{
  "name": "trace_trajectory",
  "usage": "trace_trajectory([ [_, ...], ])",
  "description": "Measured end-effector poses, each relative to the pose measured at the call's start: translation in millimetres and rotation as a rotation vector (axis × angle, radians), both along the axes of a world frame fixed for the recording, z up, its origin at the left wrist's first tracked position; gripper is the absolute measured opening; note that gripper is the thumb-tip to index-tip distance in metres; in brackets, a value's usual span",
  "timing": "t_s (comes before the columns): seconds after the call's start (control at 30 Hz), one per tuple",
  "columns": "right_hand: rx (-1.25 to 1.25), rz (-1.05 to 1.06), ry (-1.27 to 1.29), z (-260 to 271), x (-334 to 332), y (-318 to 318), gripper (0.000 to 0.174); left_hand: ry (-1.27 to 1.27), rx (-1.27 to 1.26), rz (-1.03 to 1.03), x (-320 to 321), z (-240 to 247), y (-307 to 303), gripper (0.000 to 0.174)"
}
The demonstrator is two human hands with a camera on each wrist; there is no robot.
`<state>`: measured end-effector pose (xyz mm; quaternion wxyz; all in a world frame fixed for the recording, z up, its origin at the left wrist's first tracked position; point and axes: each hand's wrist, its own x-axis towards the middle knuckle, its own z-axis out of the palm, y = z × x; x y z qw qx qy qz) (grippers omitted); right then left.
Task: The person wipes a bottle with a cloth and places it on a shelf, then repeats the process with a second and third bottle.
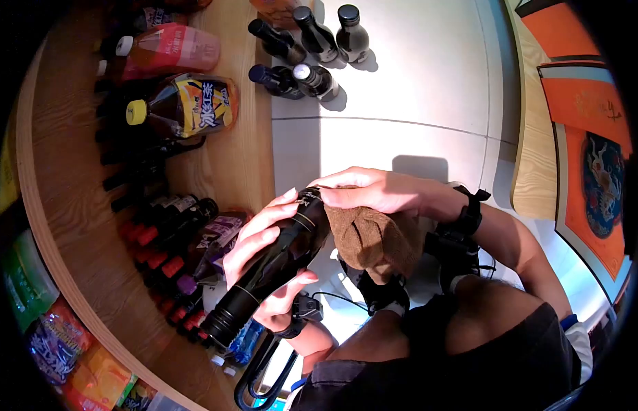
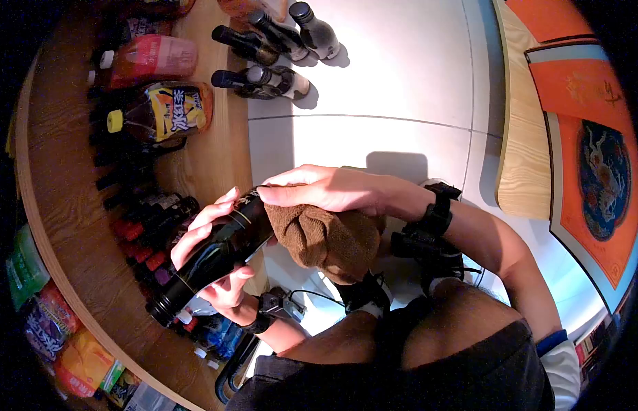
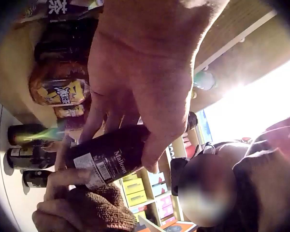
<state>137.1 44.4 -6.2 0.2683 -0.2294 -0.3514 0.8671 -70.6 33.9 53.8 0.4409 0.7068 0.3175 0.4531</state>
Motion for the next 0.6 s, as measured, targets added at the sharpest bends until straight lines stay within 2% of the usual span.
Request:
trace_trajectory([
  [0.1,0.046,-0.003,-0.126,0.8,1.2,-4.0,0.068,-0.005,0.011,-0.035,-1.2,1.8,-1.5,0.07],
  [0.17,-0.003,-0.016,-0.103,-14.0,-3.0,-11.2,0.07,-0.003,0.014,-0.06,0.0,0.7,-1.9,0.069],
  [0.23,0.058,-0.031,-0.141,-7.8,-1.9,-9.5,0.066,-0.013,-0.023,0.062,2.1,-2.0,-4.5,0.08],
  [0.27,0.056,-0.032,-0.14,-3.6,0.2,-8.6,0.066,0.015,0.01,0.05,-0.2,-2.0,-3.1,0.087],
  [0.3,0.065,-0.036,-0.074,3.0,3.7,-6.9,0.063,0.015,0.008,0.049,-1.8,-1.1,-5.5,0.087],
  [0.37,0.076,-0.041,-0.008,8.2,4.1,-5.1,0.06,0.107,-0.156,0.188,-5.5,1.8,-13.0,0.094],
  [0.4,0.104,-0.082,0.004,8.6,2.5,-5.8,0.057,0.071,-0.19,0.301,4.1,2.3,-17.3,0.098],
  [0.43,0.132,-0.123,0.015,8.7,0.2,-6.8,0.054,-0.028,-0.27,0.266,5.6,4.4,-18.1,0.089],
  [0.5,0.164,-0.168,0.033,2.5,-10.5,-11.9,0.052,-0.082,-0.315,0.485,25.0,6.2,-20.0,0.092],
  [0.6,0.027,-0.21,0.0,4.3,-18.7,-15.2,0.055,-0.119,-0.228,0.45,32.3,-4.0,-17.1,0.09],
])
